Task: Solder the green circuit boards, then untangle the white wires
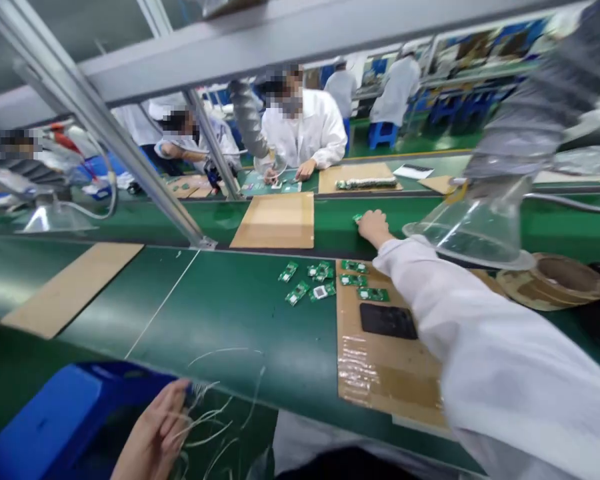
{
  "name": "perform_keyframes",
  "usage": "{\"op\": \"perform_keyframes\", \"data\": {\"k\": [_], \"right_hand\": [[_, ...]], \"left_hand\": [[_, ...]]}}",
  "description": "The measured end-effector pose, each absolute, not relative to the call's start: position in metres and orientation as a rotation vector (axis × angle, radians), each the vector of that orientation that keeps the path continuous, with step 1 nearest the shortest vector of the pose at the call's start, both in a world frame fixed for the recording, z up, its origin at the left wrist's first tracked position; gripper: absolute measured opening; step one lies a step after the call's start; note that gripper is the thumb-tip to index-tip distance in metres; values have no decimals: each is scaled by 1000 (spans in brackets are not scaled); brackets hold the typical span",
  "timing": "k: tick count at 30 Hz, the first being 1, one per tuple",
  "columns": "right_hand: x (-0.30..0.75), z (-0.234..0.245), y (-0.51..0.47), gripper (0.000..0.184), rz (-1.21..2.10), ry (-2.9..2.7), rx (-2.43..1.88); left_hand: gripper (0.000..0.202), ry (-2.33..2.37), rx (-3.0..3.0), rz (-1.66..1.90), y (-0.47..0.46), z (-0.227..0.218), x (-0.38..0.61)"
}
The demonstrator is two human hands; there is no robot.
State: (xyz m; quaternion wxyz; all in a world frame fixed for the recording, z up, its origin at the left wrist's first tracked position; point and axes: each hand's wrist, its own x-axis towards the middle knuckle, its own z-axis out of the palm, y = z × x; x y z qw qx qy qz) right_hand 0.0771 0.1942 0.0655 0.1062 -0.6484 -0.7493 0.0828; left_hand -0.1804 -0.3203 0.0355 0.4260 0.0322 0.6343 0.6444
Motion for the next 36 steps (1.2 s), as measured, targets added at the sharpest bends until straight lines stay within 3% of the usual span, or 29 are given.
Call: {"op": "perform_keyframes", "data": {"k": [5, 8, 11, 14, 18, 21, 22, 26, 30, 36], "right_hand": [[63, 45, 89, 36, 439, -2585, -1322], [70, 16, 0, 37, 600, -2829, -509], [75, -4, -53, 32, 352, -2889, -393], [59, 9, -71, 33, 252, -2837, -383], [2, 51, -124, 48, 730, -2747, -3], [-46, 55, -195, 93, 1197, -2695, 174], [-59, 49, -215, 94, 1342, -2660, 133], [-85, 20, -244, 22, 1563, -2618, 64], [-83, 24, -214, 30, 1795, -2458, -46], [-71, 68, -210, 25, 2074, -2218, 5]], "left_hand": [[53, 1646, 595, 1313, -314, 52, -180], [51, 1780, 861, 1097, -333, 62, -188], [42, 1913, 1002, 964, -365, 77, -199], [34, 2028, 1128, 903, -398, 99, -207], [17, 2108, 1284, 976, -425, 136, -205], [12, 2109, 1350, 1110, -438, 162, -195], [11, 2111, 1357, 1159, -445, 168, -193], [5, 2192, 1222, 1463, -493, 176, -199], [15, 2144, 902, 1719, -560, 155, -223], [32, 2051, 652, 1048, -592, 117, -240]]}}
